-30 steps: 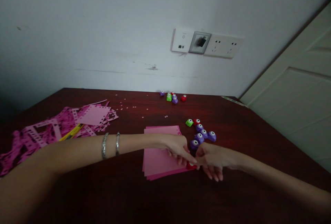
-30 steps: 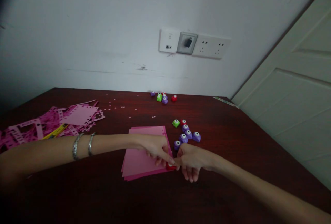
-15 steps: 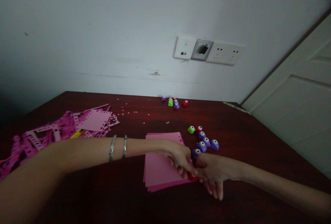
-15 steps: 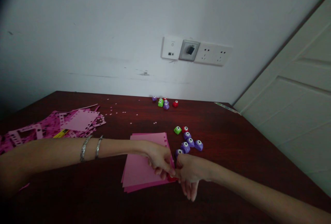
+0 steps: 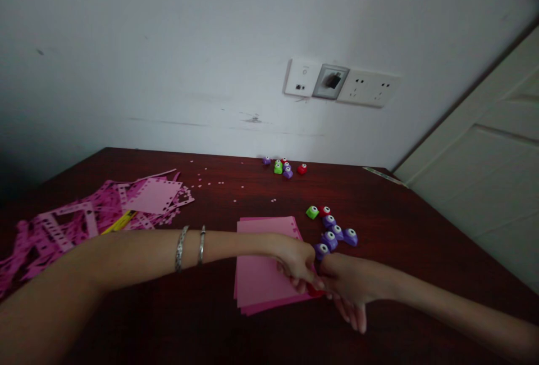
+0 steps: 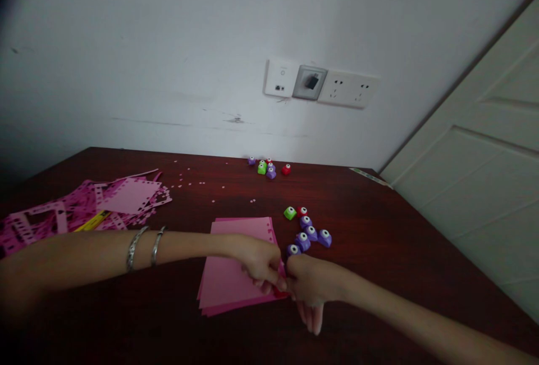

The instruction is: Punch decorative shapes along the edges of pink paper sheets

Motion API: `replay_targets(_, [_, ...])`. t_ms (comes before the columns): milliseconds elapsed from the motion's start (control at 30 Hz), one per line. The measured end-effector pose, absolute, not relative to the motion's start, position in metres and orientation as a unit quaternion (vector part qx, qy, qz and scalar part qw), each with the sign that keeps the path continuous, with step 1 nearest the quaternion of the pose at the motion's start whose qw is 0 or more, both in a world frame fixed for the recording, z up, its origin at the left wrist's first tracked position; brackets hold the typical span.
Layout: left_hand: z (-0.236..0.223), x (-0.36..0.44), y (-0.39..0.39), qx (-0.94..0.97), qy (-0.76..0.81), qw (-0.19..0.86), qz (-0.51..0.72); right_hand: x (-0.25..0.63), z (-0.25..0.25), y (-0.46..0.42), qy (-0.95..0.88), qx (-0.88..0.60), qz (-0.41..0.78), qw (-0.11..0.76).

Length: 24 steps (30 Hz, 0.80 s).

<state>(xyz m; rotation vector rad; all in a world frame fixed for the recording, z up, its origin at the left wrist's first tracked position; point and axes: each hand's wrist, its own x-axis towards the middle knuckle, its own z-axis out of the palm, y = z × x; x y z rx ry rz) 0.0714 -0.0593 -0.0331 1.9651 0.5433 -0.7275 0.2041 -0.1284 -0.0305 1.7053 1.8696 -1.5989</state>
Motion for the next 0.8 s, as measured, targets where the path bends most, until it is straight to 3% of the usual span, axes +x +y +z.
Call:
replay_targets(300, [-0.030,0.068,-0.066,0.878,0.169,0.401,-0.198,0.204,-0.029,-0.140,0.534,0.661,-0.521,0.088])
replay_targets(600, [-0.026,0.042,-0.052,0.920,0.201,0.335,-0.032,0.210,-0.039,-0.166,0.561,0.690,-0.445,-0.109])
replay_targets(800, [-0.044,0.023,-0.043,0.920,0.230,0.315,-0.040,0.220,-0.036,-0.174,0.680,0.613,-0.341,-0.212])
